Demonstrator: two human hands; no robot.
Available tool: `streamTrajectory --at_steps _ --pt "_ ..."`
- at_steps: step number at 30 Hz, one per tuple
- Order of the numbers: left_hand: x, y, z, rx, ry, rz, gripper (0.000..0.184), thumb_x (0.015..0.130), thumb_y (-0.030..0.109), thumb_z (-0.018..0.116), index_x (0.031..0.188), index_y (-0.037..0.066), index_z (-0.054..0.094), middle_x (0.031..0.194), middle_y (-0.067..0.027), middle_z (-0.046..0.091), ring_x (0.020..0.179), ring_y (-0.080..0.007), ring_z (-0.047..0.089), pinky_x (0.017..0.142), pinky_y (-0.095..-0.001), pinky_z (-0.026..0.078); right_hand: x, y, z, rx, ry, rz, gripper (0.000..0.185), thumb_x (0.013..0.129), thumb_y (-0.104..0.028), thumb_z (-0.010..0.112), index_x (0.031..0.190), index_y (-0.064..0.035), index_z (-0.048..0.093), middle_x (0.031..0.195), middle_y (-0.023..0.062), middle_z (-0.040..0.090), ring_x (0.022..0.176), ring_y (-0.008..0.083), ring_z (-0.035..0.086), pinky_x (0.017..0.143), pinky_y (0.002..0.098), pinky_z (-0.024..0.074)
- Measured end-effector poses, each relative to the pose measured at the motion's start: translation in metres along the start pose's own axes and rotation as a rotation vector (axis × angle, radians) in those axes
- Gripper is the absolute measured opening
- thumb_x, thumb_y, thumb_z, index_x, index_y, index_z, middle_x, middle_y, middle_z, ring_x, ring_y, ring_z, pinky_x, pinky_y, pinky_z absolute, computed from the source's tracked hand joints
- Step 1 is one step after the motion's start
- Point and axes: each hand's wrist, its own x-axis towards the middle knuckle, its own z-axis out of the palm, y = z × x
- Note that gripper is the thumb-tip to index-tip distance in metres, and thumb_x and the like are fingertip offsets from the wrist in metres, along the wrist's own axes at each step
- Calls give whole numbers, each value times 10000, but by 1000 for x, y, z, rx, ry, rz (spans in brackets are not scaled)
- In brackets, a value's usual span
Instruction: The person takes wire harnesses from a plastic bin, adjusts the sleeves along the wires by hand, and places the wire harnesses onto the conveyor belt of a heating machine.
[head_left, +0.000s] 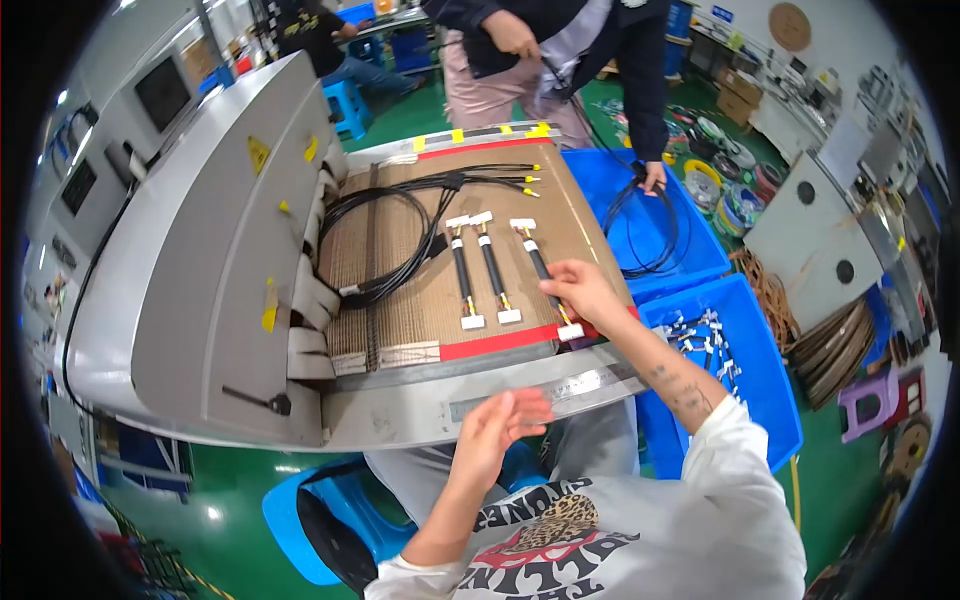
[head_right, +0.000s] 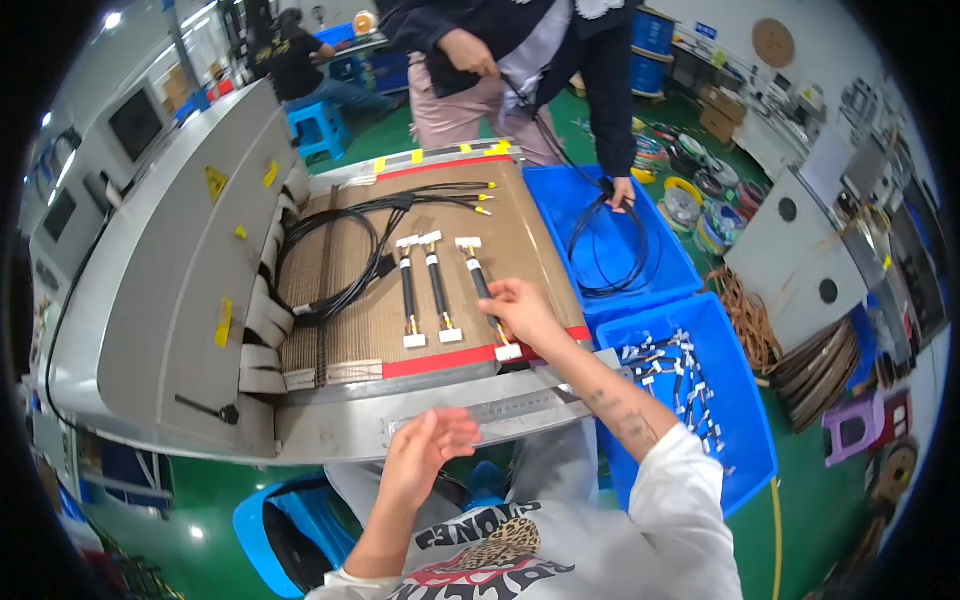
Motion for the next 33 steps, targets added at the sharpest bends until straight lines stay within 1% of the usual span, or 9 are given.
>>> streamTrajectory --at_steps 4,5,15,18,19,23,26,27,33 --pt "-16 -15 -9 9 17 -32 350 904 235 377 972 -74 524 849 -165 600 778 -236 593 705 -314 471 42 15 4 -127 82 -1 388 709 -103 664 1020 61 502 627 38 540 412 69 438 353 213 366" --pt "-19 -15 -8 13 17 -61 328 898 213 386 964 -74 528 845 -167 597 776 -232 590 700 -311 469 50 22 4 -178 115 -44 341 680 -139 685 934 54 565 698 92 589 476 136 553 402 261 451" --pt "-24 -36 -11 -3 -82 -184 335 895 226 405 988 -70 531 857 -149 590 807 -197 570 736 -282 444 51 5 8 -372 159 -93 362 664 -153 698 929 63 578 792 138 609 551 183 603 417 266 459" --pt "-25 -41 -7 40 -100 -209 327 894 219 409 989 -68 531 873 -148 584 817 -190 566 743 -278 442 47 5 7 -348 161 -108 380 661 -169 702 926 73 576 826 149 606 616 213 611 482 295 472" --pt "-25 -44 -8 57 -108 -217 314 893 210 413 992 -64 530 878 -146 580 832 -187 563 750 -275 439 53 17 2 -437 208 -209 408 647 -198 712 923 69 575 851 161 598 664 241 602 565 321 476" --pt "-24 -44 -5 80 -117 -240 306 891 199 415 996 -65 529 883 -134 583 845 -187 562 754 -275 437 52 27 -7 -498 200 -214 349 632 -220 709 863 22 608 765 171 592 704 268 588 649 346 466" --pt "-23 -50 -3 89 -130 -246 315 892 207 413 997 -66 529 883 -125 584 840 -178 561 756 -270 435 39 13 -12 -716 186 -442 293 637 -228 696 781 13 613 723 179 582 690 294 575 644 369 456" --pt "-23 -48 -1 82 -140 -266 318 892 211 413 997 -66 530 884 -123 582 843 -172 557 758 -265 432 43 19 -9 -696 199 -420 281 638 -239 687 719 16 601 718 185 575 672 315 560 622 388 445" --pt "-24 -57 -3 70 -154 -270 336 902 247 399 1020 -32 545 894 -88 592 852 -138 552 769 -249 416 43 11 -3 -634 158 -436 222 663 -181 663 709 25 597 602 173 559 604 314 565 584 394 441"
